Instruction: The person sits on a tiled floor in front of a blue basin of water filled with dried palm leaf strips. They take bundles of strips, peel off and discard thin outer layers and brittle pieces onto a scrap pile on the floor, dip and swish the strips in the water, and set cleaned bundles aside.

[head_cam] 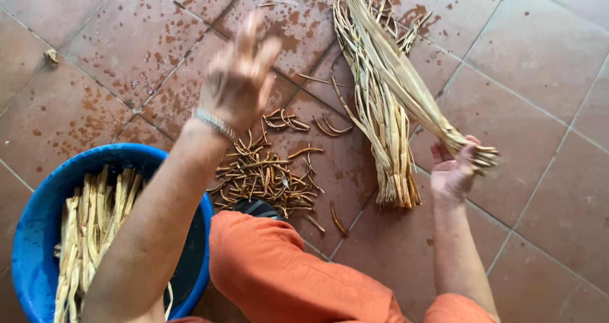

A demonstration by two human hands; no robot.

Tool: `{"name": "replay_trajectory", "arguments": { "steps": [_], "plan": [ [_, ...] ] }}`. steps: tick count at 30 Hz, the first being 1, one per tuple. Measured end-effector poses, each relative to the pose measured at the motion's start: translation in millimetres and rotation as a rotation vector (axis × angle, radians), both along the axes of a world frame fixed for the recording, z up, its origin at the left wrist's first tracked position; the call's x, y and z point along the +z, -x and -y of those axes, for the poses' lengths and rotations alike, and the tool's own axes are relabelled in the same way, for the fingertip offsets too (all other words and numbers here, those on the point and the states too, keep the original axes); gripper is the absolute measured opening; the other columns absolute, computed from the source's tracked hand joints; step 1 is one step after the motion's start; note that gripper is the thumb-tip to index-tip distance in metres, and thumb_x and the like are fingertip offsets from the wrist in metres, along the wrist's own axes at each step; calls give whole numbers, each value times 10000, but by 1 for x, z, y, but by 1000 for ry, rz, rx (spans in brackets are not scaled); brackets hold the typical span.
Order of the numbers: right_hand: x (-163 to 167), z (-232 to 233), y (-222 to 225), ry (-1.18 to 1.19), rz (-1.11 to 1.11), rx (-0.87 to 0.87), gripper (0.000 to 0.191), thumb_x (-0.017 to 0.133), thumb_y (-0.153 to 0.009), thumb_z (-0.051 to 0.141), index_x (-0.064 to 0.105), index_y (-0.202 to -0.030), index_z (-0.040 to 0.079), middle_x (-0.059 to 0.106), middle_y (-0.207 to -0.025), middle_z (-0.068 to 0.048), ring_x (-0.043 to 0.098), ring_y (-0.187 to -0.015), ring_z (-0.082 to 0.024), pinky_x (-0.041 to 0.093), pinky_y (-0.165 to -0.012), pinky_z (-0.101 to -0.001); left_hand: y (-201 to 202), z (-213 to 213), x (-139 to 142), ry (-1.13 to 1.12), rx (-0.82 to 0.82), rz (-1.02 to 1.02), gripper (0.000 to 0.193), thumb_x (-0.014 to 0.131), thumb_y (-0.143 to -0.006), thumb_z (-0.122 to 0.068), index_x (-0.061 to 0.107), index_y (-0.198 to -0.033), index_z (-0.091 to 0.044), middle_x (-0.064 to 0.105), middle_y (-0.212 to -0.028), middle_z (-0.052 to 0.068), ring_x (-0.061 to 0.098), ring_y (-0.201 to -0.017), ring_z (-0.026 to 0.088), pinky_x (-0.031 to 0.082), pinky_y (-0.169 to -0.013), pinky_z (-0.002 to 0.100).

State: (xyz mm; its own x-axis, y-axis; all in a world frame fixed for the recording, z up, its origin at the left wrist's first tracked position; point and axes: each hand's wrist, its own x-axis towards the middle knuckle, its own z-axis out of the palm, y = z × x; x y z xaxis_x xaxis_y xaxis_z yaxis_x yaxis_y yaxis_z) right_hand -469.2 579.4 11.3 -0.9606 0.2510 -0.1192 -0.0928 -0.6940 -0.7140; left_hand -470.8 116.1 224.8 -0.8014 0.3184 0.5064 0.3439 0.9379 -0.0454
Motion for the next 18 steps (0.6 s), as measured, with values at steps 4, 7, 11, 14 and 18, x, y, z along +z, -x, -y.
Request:
{"name": "replay_trajectory", "arguments": {
  "steps": [4, 7, 11, 14, 18],
  "plan": [
    [-55, 8, -7, -332, 117, -126, 365, 786, -952, 242, 589, -1242, 140, 651, -1206, -48, 699, -1040, -209, 638, -868, -395, -59, 18, -34, -169, 157, 365, 470, 782, -821, -121, 633, -1266, -105, 479, -1509, 169, 659, -1143, 354, 572, -893, 444],
    [-64, 6, -18, -430, 125, -133, 325, 773, -968, 214, 603, -1221, 102, 655, -1211, -80, 698, -1024, -209, 646, -855, -388, -99, 53, -56, -168, 205, 339, 449, 803, -812, -159, 664, -1236, -108, 548, -1403, 139, 640, -1218, 364, 563, -954, 428],
    [-41, -5, -21, -871, -133, -100, 308, 784, -997, 124, 645, -1264, 56, 686, -1230, -103, 695, -1084, -216, 606, -956, -386, -148, 94, -74, -234, 299, 396, 319, 789, -861, -140, 720, -1167, -82, 591, -1374, 150, 671, -1163, 331, 558, -936, 409],
    [-35, -12, -25, -1316, -420, -45, 355, 813, -928, 69, 660, -1249, 58, 675, -1267, -127, 669, -1175, -271, 556, -1055, -400, -173, 112, -81, -198, 283, 307, 286, 795, -894, -106, 717, -1163, -46, 584, -1340, 150, 691, -1138, 324, 576, -988, 390],
    [-66, -23, -46, -1747, -528, 196, 470, 722, -813, -62, 715, -1223, 167, 655, -1373, -127, 654, -1266, -338, 551, -1104, -404, -198, 118, -92, -459, 404, 445, 315, 765, -923, -46, 697, -1230, -30, 568, -1413, 170, 705, -879, 218, 589, -795, 327]
  ]
}}
